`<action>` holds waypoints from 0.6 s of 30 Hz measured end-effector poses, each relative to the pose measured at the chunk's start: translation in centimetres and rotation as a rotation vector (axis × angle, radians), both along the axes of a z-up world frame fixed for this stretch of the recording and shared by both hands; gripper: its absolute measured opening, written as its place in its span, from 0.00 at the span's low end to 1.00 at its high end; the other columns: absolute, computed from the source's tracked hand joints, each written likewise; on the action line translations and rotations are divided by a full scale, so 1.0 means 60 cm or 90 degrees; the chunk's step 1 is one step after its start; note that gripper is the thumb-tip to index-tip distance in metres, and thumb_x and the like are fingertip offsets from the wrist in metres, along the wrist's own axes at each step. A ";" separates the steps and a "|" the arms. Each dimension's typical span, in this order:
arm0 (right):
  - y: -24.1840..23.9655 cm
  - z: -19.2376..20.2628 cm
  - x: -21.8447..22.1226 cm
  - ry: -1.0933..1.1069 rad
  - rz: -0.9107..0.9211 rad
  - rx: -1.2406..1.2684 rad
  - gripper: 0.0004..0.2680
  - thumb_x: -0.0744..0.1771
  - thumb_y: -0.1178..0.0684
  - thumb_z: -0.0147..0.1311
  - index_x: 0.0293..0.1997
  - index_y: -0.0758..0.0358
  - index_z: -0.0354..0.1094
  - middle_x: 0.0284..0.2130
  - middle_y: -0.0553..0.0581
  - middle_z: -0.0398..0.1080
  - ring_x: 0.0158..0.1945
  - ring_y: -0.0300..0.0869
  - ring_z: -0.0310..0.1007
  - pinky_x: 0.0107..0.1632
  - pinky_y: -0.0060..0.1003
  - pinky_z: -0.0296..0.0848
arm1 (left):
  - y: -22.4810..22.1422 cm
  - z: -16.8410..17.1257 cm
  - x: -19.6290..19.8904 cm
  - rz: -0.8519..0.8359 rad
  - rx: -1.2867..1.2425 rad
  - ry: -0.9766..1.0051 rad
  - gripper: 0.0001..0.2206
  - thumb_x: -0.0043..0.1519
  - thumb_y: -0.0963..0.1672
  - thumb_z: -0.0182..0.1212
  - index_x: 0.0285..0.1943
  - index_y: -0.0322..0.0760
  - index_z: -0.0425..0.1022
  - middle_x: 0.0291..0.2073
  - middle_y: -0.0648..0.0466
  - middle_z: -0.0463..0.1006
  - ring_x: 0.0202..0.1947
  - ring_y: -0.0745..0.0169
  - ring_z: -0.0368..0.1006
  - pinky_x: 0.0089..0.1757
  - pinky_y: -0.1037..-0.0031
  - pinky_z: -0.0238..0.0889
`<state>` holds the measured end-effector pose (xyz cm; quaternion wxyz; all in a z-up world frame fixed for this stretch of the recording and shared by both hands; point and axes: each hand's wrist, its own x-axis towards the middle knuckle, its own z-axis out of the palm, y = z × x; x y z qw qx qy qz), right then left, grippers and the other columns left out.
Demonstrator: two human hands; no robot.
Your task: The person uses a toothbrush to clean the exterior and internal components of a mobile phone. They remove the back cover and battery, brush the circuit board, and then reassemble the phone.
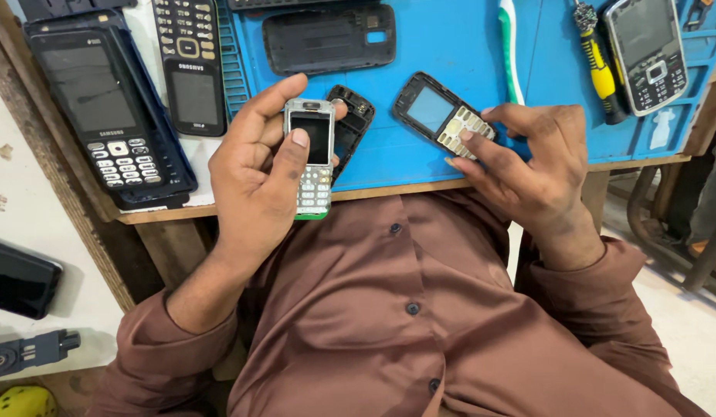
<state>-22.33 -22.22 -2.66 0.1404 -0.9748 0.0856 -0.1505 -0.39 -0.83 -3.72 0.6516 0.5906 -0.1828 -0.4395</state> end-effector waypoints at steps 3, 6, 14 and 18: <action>0.005 0.006 0.007 0.001 -0.002 -0.023 0.11 0.66 0.49 0.72 0.48 0.59 0.76 0.48 0.56 0.71 0.42 0.47 0.65 0.47 0.42 0.63 | 0.001 -0.001 0.001 0.003 -0.003 0.014 0.18 0.75 0.37 0.48 0.75 0.27 0.59 0.57 0.43 0.81 0.44 0.68 0.79 0.46 0.79 0.76; 0.008 0.014 0.015 0.016 -0.002 -0.034 0.11 0.65 0.49 0.73 0.47 0.59 0.77 0.46 0.56 0.72 0.41 0.47 0.65 0.47 0.43 0.63 | 0.001 -0.004 0.002 0.001 -0.017 0.019 0.18 0.75 0.36 0.47 0.75 0.27 0.59 0.57 0.42 0.81 0.45 0.67 0.81 0.46 0.78 0.78; 0.015 0.014 0.013 0.044 0.005 -0.062 0.08 0.66 0.51 0.69 0.48 0.58 0.78 0.49 0.55 0.72 0.43 0.45 0.64 0.49 0.41 0.63 | 0.009 -0.014 0.000 0.000 -0.048 0.048 0.17 0.76 0.36 0.47 0.75 0.29 0.57 0.59 0.42 0.81 0.44 0.67 0.80 0.47 0.78 0.76; 0.012 0.006 0.008 0.037 0.008 -0.069 0.09 0.67 0.50 0.69 0.49 0.58 0.78 0.50 0.56 0.71 0.43 0.45 0.64 0.48 0.39 0.63 | 0.009 -0.016 0.002 -0.004 -0.058 0.058 0.17 0.76 0.36 0.47 0.74 0.29 0.57 0.60 0.42 0.80 0.47 0.66 0.81 0.49 0.78 0.76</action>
